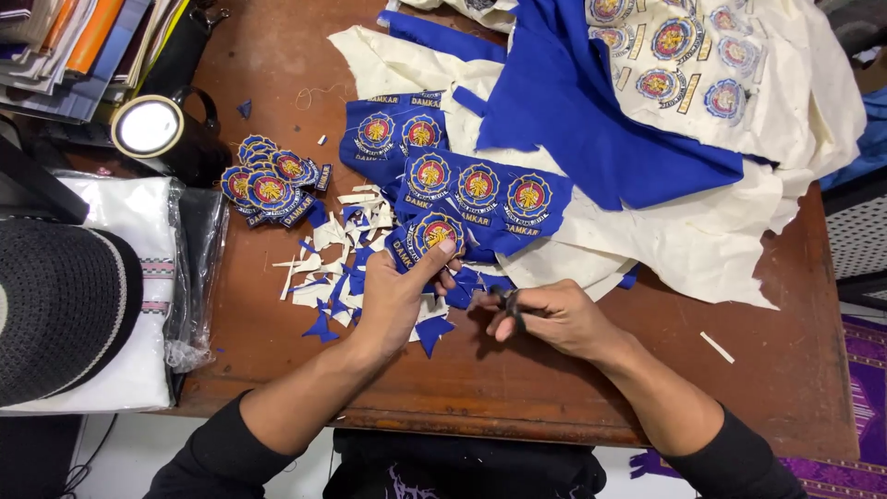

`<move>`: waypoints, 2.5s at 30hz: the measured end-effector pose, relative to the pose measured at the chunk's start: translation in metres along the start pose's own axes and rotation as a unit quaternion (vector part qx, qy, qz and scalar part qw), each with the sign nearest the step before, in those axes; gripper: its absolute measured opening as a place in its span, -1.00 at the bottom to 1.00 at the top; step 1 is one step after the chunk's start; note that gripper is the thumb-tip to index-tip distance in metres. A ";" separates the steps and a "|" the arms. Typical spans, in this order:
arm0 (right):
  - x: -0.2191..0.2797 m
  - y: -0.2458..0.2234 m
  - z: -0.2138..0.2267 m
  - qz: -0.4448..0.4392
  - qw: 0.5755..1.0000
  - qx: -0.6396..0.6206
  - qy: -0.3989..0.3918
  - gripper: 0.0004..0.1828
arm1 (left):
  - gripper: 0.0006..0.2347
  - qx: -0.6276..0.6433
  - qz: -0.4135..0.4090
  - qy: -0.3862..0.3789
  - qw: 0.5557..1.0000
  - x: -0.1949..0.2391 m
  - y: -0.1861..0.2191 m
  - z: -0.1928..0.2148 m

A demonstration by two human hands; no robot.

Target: Trimming excess fabric from embroidered patches using scissors on a wooden workbench.

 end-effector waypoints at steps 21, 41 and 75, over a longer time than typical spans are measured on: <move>0.000 0.012 -0.001 0.011 0.985 0.148 0.091 -0.72 | -0.73 -0.066 0.053 0.017 0.996 0.011 0.016 -0.014; 0.007 0.007 0.008 0.065 0.905 0.417 0.051 -0.62 | -0.72 -0.067 0.005 0.033 0.997 0.006 -0.019 0.012; 0.011 0.011 0.005 0.068 0.831 0.548 0.062 -0.56 | -0.68 -0.015 -0.012 0.011 1.000 0.012 0.005 -0.008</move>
Point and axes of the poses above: each hand's wrist, its own x-axis away from the middle knuckle, its own z-axis out of the back of the hand, y = z × x, the point moved 2 cm from there along -x, towards the middle knuckle, and after that the axes turned 5 degrees about -y, right-handed, at the moved point
